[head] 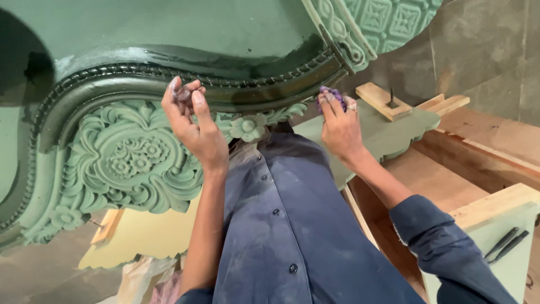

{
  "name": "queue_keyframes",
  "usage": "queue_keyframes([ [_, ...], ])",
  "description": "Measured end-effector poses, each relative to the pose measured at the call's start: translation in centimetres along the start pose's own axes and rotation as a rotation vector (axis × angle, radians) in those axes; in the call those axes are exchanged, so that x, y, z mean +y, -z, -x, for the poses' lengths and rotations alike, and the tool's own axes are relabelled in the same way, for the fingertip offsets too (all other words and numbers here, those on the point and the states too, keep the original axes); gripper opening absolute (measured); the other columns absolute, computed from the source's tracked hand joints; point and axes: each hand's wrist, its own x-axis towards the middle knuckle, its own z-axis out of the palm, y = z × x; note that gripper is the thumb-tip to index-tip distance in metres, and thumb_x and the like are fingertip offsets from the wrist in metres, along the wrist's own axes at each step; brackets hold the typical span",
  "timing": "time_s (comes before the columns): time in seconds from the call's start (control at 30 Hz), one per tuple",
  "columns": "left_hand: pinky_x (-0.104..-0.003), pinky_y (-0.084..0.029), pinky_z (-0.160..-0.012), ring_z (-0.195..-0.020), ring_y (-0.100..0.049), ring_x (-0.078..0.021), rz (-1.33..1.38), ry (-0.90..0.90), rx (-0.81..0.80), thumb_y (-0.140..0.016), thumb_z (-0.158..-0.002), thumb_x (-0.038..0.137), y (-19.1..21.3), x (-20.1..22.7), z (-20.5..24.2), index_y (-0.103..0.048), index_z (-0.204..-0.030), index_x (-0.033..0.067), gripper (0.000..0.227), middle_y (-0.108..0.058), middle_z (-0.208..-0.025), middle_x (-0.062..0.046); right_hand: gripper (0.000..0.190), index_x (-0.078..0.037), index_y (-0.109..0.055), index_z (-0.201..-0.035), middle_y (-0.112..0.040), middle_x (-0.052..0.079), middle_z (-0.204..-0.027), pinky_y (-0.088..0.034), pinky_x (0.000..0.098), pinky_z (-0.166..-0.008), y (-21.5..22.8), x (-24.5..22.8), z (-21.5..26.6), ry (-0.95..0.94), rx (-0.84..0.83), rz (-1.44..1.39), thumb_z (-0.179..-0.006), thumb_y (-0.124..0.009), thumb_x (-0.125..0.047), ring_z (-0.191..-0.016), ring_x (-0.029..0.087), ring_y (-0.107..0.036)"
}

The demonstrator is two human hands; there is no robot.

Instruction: The person uses a purple cloth to apply a dark liquid finish to the carved edges of a light green wooden furniture piece. They repeatedly dip the cloth into a metal can to reload the finish and carefully rub it into the intricate floral and geometric patterns.

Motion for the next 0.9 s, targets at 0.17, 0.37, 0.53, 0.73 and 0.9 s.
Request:
queue_keyframes([
  [0.17, -0.031, -0.051, -0.107, -0.115, -0.061, -0.0161, -0.003, -0.001, 0.028, -0.053, -0.113, 0.008, 0.5, -0.4, -0.8, -0.045, -0.147, -0.0007, 0.036, -0.064, -0.128, -0.012, 0.065, 0.007, -0.053, -0.145, -0.054, 0.024, -0.146, -0.037, 0.0516, -0.112, 0.7, -0.3, -5.3, -0.162, 0.108, -0.074, -0.08, -0.06, 0.003, -0.127, 0.045, -0.05],
  [0.37, -0.032, -0.051, -0.108, -0.115, -0.062, -0.0171, 0.035, 0.001, 0.045, -0.052, -0.112, 0.008, 1.2, -0.4, -1.4, -0.044, -0.147, -0.0008, 0.037, -0.063, -0.13, -0.012, 0.056, 0.002, -0.061, -0.13, -0.06, 0.02, -0.128, -0.043, 0.0498, -0.106, -1.8, -5.8, -6.6, 0.074, -0.001, -0.158, -0.074, -0.061, 0.002, -0.119, 0.039, -0.056],
  [0.53, -0.032, -0.05, -0.106, -0.116, -0.061, -0.018, 0.027, 0.01, 0.066, -0.053, -0.113, 0.009, 2.1, -0.4, -1.7, -0.044, -0.148, -0.001, 0.038, -0.064, -0.129, -0.013, 0.047, -0.002, -0.069, -0.122, -0.064, 0.016, -0.118, -0.048, 0.0495, -0.09, -0.6, -3.4, -7.1, -0.028, -0.224, -0.045, -0.075, -0.064, -0.005, -0.104, 0.037, -0.057],
  [0.73, -0.031, -0.05, -0.102, -0.115, -0.061, -0.0179, 0.052, 0.066, 0.119, -0.053, -0.112, 0.01, 3.7, -0.5, -1.5, -0.044, -0.148, -0.0007, 0.038, -0.064, -0.128, -0.012, 0.041, 0.0, -0.068, -0.117, -0.061, 0.016, -0.122, -0.049, 0.0511, -0.087, -0.4, -2.8, -8.8, -0.162, -0.191, 0.245, -0.077, -0.066, -0.005, -0.112, 0.043, -0.055],
  [0.9, -0.032, -0.051, -0.101, -0.115, -0.061, -0.018, 0.066, 0.069, 0.155, -0.054, -0.112, 0.01, 4.2, -0.6, -1.7, -0.045, -0.148, -0.0009, 0.039, -0.064, -0.128, -0.012, 0.053, 0.0, -0.066, -0.12, -0.06, 0.014, -0.132, -0.049, 0.0499, -0.095, -5.0, -12.7, -9.6, -0.019, -0.258, -0.111, -0.068, -0.066, -0.003, -0.116, 0.043, -0.054],
])
